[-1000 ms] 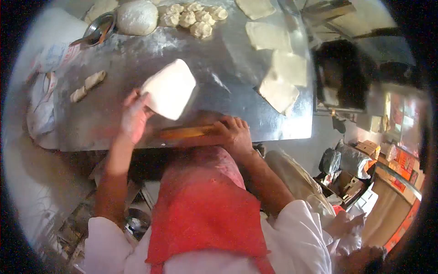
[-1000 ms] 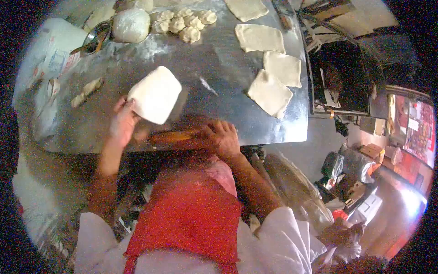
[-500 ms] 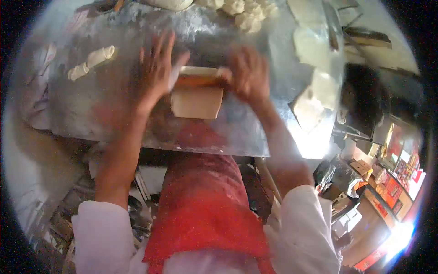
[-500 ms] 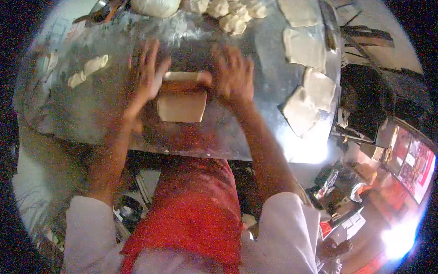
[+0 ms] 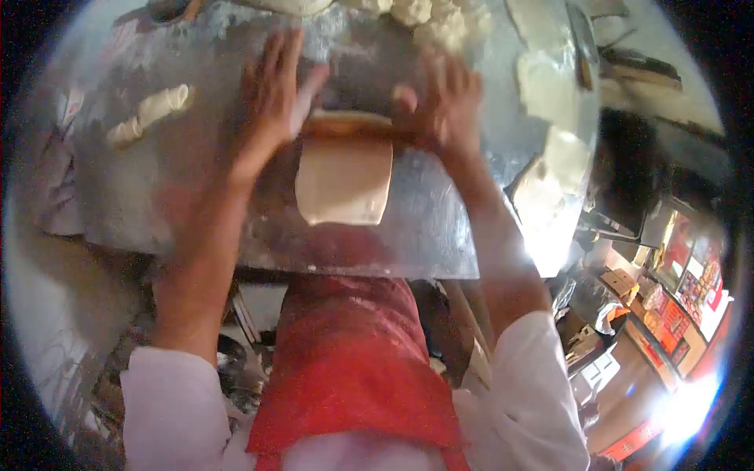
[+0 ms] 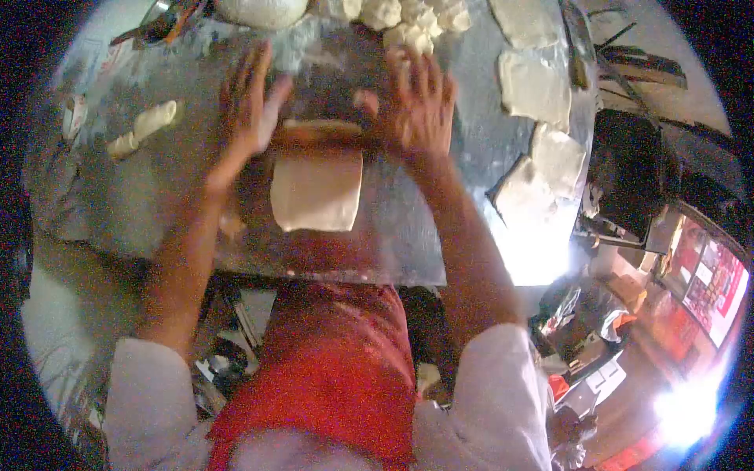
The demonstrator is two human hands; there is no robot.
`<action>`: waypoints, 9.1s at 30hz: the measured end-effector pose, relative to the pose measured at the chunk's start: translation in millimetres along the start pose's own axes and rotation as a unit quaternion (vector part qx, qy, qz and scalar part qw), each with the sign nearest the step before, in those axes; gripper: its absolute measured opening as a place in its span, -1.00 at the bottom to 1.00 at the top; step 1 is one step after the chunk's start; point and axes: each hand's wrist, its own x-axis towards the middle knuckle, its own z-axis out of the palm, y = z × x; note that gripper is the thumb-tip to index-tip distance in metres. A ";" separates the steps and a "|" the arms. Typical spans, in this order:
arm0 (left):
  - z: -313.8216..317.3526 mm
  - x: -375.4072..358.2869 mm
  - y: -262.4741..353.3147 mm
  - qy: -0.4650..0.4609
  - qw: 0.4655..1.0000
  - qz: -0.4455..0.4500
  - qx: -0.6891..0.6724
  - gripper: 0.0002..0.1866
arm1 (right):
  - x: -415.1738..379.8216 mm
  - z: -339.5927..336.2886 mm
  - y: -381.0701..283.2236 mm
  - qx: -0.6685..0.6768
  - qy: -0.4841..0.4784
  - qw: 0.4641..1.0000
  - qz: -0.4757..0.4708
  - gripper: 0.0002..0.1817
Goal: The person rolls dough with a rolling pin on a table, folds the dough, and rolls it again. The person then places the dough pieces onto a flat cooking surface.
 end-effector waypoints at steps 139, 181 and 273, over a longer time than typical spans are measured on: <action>-62.6 -234.3 37.6 -0.102 0.979 0.164 0.063 -0.65 | -88.7 -66.0 -66.2 0.081 0.121 0.986 -0.077 -0.40; -6.5 -130.4 51.6 -0.139 0.969 -0.018 -0.202 -0.61 | -71.0 -44.1 -44.3 0.209 0.007 0.971 0.115 -0.48; -99.8 -206.5 -30.7 -0.011 0.915 -0.277 -0.294 -0.70 | -233.7 -74.0 -36.2 0.070 -0.118 0.988 -0.077 -0.47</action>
